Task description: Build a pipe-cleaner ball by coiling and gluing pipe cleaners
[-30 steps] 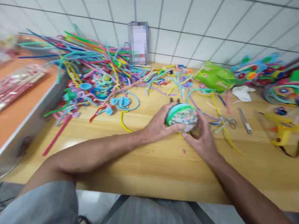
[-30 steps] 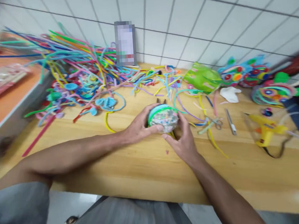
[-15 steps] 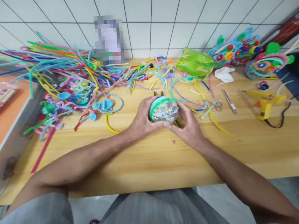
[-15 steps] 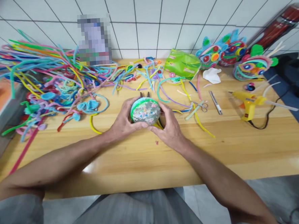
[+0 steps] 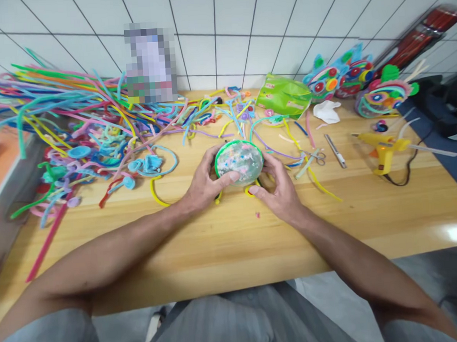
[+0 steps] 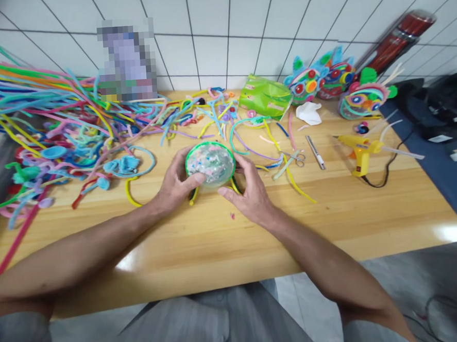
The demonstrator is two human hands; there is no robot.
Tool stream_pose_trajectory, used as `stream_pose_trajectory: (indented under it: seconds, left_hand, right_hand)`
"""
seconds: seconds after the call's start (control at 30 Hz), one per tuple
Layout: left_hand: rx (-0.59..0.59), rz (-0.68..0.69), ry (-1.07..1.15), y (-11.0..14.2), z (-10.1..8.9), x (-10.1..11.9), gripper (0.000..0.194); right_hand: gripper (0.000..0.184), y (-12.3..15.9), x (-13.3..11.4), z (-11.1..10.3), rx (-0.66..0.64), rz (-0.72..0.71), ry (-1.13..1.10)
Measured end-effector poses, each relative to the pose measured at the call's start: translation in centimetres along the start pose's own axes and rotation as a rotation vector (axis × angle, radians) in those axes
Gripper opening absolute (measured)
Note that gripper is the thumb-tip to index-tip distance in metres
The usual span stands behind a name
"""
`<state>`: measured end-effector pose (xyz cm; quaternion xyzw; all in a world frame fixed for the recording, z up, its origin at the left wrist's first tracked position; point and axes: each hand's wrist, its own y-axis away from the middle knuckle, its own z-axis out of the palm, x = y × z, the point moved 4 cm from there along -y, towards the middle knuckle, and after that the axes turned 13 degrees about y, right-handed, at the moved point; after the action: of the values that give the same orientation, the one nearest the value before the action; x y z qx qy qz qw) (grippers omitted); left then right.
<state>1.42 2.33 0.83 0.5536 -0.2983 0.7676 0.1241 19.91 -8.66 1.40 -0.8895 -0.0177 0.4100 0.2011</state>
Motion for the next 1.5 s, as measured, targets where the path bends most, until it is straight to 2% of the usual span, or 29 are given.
stream_pose_trajectory:
  seconds: [0.17,0.37,0.47,0.73,1.03,1.17,1.5]
  left_hand:
    - [-0.101,0.014,-0.065,0.7,1.0,0.0,0.087]
    - [-0.192,0.152,-0.252,1.2,1.0,1.2,0.088]
    - [-0.224,0.105,-0.293,1.3,0.9,1.1,0.089]
    - [-0.176,0.000,-0.327,1.3,0.6,0.0,0.098]
    - [-0.216,0.015,-0.294,1.3,0.6,0.1,0.097]
    - [-0.194,0.059,-0.311,1.3,0.6,0.3,0.096]
    - [-0.137,0.043,-0.281,1.4,0.9,0.2,0.089]
  right_hand:
    - [0.078,-0.1,-0.3,-0.3,0.002,0.031,0.049]
    - [0.080,-0.1,-0.6,-0.2,-0.026,0.041,0.043]
    - [0.077,-0.1,-0.5,0.0,-0.075,0.048,0.057]
    - [0.078,-0.1,-0.1,-0.1,-0.076,0.101,0.064]
    - [0.080,-0.1,-0.2,-0.2,-0.082,0.085,0.041]
    - [0.081,0.0,-0.1,-0.2,-0.080,0.105,0.043]
    - [0.075,0.1,0.3,-0.2,-0.095,0.083,0.017]
